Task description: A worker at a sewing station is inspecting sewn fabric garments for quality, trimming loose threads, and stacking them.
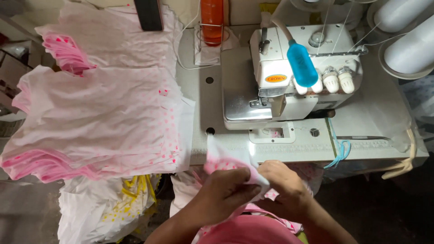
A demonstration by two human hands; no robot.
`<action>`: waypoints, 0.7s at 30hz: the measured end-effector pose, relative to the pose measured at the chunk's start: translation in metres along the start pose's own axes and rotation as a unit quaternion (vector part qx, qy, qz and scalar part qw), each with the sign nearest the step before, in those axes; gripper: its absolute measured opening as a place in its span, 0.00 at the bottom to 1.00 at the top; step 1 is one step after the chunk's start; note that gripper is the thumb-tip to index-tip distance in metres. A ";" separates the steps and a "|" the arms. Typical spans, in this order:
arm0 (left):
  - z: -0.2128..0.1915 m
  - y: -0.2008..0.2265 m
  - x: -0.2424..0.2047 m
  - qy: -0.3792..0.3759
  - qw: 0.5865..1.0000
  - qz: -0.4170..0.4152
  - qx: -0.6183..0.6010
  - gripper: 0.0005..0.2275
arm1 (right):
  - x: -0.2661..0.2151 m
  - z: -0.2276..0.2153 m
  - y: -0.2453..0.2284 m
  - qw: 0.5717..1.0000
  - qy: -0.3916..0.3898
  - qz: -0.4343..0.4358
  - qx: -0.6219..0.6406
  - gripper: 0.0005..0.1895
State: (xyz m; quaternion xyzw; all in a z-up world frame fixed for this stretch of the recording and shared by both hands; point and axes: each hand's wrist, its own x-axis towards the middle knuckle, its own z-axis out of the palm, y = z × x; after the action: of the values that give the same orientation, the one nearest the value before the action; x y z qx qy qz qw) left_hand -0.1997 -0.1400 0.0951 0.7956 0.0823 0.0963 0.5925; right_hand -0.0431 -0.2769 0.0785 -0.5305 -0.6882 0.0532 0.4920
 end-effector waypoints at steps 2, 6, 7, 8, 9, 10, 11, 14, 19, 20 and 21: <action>-0.008 -0.007 -0.012 0.033 0.997 -0.002 -0.065 0.08 | 0.002 0.003 -0.004 1.000 0.012 0.014 -0.006 0.06; -0.036 0.005 -0.012 0.169 0.921 -0.034 -0.351 0.19 | -0.017 0.008 0.020 0.993 0.036 0.109 0.008 0.06; -0.041 0.011 0.006 0.172 0.920 -0.036 -0.352 0.19 | -0.020 0.011 0.034 0.993 0.034 0.110 0.011 0.06; -0.047 0.016 0.023 0.210 0.936 -0.031 -0.280 0.20 | -0.023 0.014 0.049 0.979 0.054 0.184 0.069 0.07; -0.053 0.022 0.041 0.247 0.947 -0.026 -0.205 0.23 | -0.025 0.017 0.064 0.956 0.074 0.255 0.125 0.12; -0.057 0.005 0.066 0.249 0.946 -0.027 -0.205 0.23 | -0.029 0.024 0.084 0.956 0.072 0.254 0.127 0.12; -0.061 -0.012 0.093 0.272 0.955 0.015 -0.114 0.22 | -0.032 0.031 0.105 0.934 0.127 0.300 0.145 0.09; -0.068 -0.076 0.156 0.288 0.930 0.074 0.216 0.26 | -0.034 0.049 0.140 0.874 0.238 0.374 0.199 0.08; -0.036 -0.098 0.160 0.353 0.695 0.262 0.569 0.05 | -0.042 0.042 0.156 0.857 0.246 0.427 0.150 0.10; -0.028 -0.102 0.157 0.293 0.765 0.301 0.488 0.06 | -0.031 0.039 0.147 0.854 0.251 0.428 0.158 0.10; -0.018 -0.106 0.152 0.232 0.824 0.331 0.397 0.07 | -0.021 0.035 0.138 0.850 0.252 0.432 0.165 0.11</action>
State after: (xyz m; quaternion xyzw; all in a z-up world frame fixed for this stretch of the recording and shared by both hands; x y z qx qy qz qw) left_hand -0.0584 -0.0559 0.0069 0.8957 -0.0202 0.4273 0.1216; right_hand 0.0238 -0.2177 -0.0345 -0.6806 -0.2232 0.2370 0.6564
